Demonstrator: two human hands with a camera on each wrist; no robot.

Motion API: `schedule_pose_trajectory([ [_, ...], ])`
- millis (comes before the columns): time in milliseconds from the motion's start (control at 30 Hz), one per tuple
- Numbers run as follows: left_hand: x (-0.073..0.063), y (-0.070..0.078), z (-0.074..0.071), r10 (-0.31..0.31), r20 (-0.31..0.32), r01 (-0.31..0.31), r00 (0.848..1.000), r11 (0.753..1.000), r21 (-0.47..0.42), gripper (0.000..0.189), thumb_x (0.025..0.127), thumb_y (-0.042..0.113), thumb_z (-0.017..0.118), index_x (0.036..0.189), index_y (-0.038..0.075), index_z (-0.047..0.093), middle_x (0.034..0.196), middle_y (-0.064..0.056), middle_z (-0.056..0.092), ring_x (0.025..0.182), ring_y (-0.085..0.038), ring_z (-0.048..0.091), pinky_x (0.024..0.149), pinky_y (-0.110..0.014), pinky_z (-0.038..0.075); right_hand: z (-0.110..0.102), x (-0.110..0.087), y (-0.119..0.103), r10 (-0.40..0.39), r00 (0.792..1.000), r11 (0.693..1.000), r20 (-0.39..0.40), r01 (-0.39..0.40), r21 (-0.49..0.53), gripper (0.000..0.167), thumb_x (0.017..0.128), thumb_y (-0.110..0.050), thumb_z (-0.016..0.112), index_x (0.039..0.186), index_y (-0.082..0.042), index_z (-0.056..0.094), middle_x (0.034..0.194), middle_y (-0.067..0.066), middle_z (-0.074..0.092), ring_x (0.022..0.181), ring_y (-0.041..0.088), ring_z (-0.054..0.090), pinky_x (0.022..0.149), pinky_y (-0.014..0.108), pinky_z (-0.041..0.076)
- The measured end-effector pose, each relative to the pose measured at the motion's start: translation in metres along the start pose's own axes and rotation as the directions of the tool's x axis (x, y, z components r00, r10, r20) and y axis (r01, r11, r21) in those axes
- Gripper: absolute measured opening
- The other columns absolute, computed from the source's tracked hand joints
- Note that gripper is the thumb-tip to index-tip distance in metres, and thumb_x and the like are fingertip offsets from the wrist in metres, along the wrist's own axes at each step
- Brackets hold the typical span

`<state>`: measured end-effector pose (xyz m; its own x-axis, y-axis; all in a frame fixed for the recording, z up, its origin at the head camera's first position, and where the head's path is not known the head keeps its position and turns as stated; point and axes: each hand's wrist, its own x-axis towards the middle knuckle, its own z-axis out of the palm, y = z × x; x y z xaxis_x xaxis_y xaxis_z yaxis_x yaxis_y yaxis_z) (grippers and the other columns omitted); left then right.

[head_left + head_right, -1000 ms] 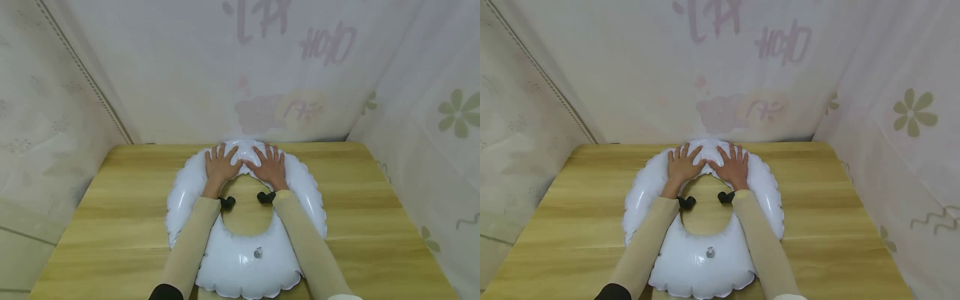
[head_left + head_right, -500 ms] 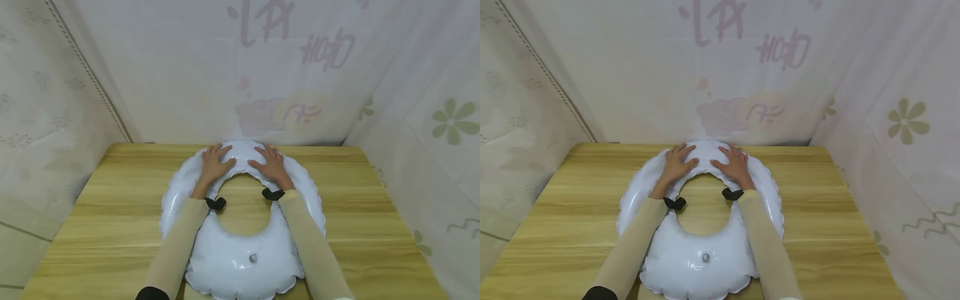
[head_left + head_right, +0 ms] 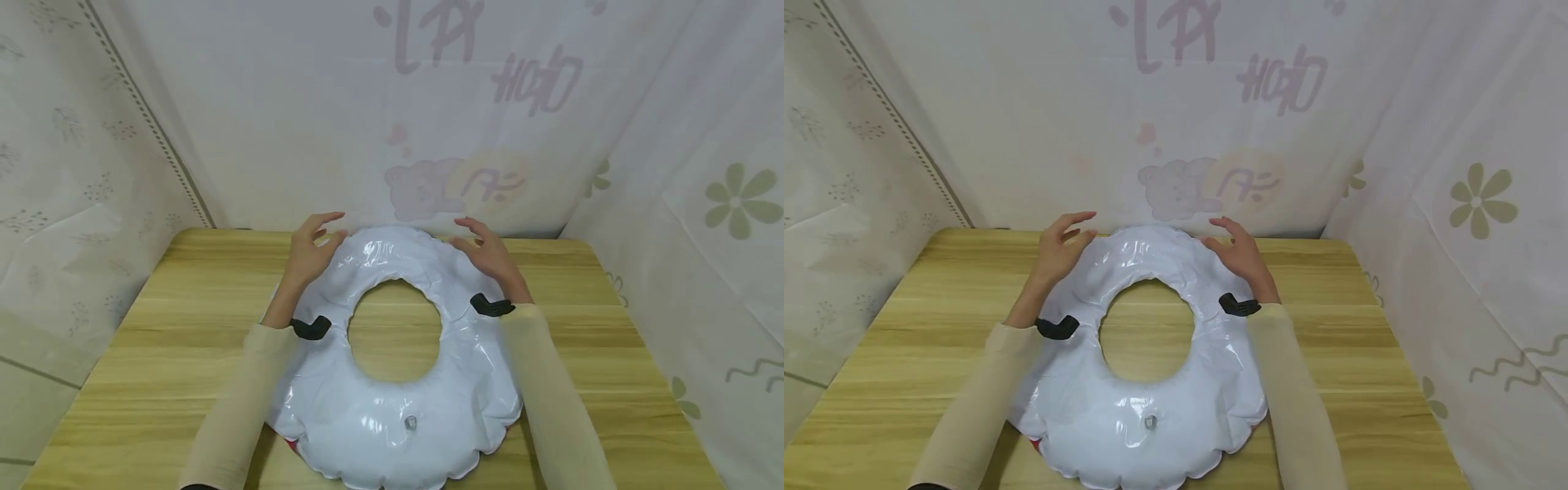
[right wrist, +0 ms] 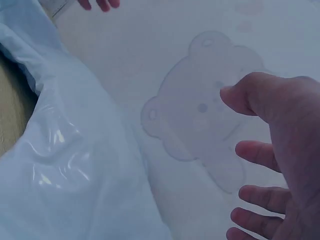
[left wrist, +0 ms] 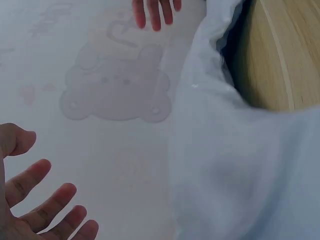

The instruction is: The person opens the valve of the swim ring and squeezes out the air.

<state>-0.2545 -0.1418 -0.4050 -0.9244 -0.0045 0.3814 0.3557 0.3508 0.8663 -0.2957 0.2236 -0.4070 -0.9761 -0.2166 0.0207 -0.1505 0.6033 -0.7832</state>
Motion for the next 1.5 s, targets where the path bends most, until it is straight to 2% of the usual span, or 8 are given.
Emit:
schedule_pose_trajectory([
  [133,-0.009,0.012,-0.025,0.027,-0.012,-0.026,1.0,0.997,0.077,0.041,0.097,0.01,0.068,0.137,0.004,0.062,0.141,-0.016,0.062,0.138,-0.032,0.052,0.114,-0.056,0.044,-0.017,-0.014,-0.005,-0.013,1.0,0.999,0.012,0.014,-0.048,0.067,0.099,-0.043,0.066,0.157,-0.02,0.042,0.169,0.008,0.029,0.157,0.03,0.025,0.124,0.055,0.03],
  [333,-0.03,0.016,-0.056,0.067,0.047,-0.076,0.997,0.975,0.21,0.046,0.096,0.013,0.07,0.141,0.009,0.06,0.143,-0.013,0.059,0.138,-0.033,0.05,0.113,-0.058,0.041,-0.033,-0.039,-0.006,-0.016,0.999,0.991,0.047,0.023,-0.133,0.074,0.098,-0.047,0.067,0.16,-0.025,0.034,0.172,0.01,0.018,0.159,0.034,0.019,0.125,0.061,0.024],
  [633,-0.078,0.015,-0.079,0.197,0.147,-0.235,0.969,0.916,0.325,0.065,0.08,0.014,0.083,0.141,0.013,0.059,0.149,-0.018,0.047,0.142,-0.041,0.037,0.109,-0.068,0.031,-0.04,-0.088,-0.002,-0.032,0.987,0.954,0.156,0.077,-0.291,0.086,0.093,-0.052,0.071,0.163,-0.027,0.027,0.174,0.01,0.0,0.159,0.044,0.005,0.117,0.078,0.016],
  [867,-0.114,0.007,-0.066,0.138,0.31,-0.277,0.941,0.84,0.467,0.091,0.072,0.048,0.09,0.15,0.026,0.051,0.164,-0.011,0.031,0.153,-0.041,0.019,0.112,-0.072,0.029,-0.021,-0.12,0.008,-0.062,0.979,0.908,0.192,0.135,-0.396,0.104,0.079,-0.057,0.082,0.163,-0.027,0.028,0.174,0.016,0.0,0.157,0.05,0.002,0.118,0.078,0.009],
  [1033,-0.129,-0.002,-0.054,0.041,0.437,-0.293,0.899,0.797,0.528,0.109,0.063,0.077,0.083,0.155,0.036,0.043,0.173,-0.008,0.015,0.158,-0.047,0.004,0.118,-0.076,0.017,0.001,-0.136,0.016,-0.073,0.978,0.864,0.193,0.159,-0.478,0.117,0.069,-0.07,0.082,0.163,-0.029,0.026,0.174,0.017,-0.001,0.156,0.053,0.0,0.114,0.082,0.012],
  [1133,-0.134,-0.006,-0.05,-0.032,0.496,-0.288,0.868,0.78,0.555,0.118,0.058,0.087,0.076,0.158,0.039,0.037,0.173,-0.013,0.011,0.157,-0.051,0.001,0.12,-0.075,0.005,0.015,-0.14,0.018,-0.076,0.973,0.825,0.22,0.185,-0.533,0.124,0.064,-0.081,0.077,0.164,-0.031,0.023,0.174,0.017,-0.001,0.156,0.054,0.0,0.112,0.084,0.014],
  [1267,-0.137,-0.01,-0.048,-0.121,0.538,-0.281,0.834,0.746,0.604,0.125,0.056,0.093,0.071,0.161,0.036,0.033,0.173,-0.016,0.009,0.157,-0.051,0.0,0.12,-0.076,0.001,0.027,-0.143,0.021,-0.04,0.969,0.781,0.244,0.183,-0.598,0.132,0.058,-0.089,0.073,0.165,-0.031,0.022,0.174,0.018,0.0,0.157,0.053,0.0,0.113,0.084,0.014],
  [1500,-0.136,-0.018,-0.047,-0.199,0.572,-0.282,0.795,0.715,0.64,0.128,0.058,0.094,0.068,0.163,0.034,0.027,0.174,-0.017,0.003,0.158,-0.051,-0.004,0.119,-0.078,-0.001,0.027,-0.137,0.035,0.038,0.961,0.757,0.272,0.15,-0.636,0.134,0.057,-0.092,0.071,0.165,-0.032,0.02,0.174,0.016,-0.003,0.157,0.051,-0.006,0.114,0.083,0.006],
])
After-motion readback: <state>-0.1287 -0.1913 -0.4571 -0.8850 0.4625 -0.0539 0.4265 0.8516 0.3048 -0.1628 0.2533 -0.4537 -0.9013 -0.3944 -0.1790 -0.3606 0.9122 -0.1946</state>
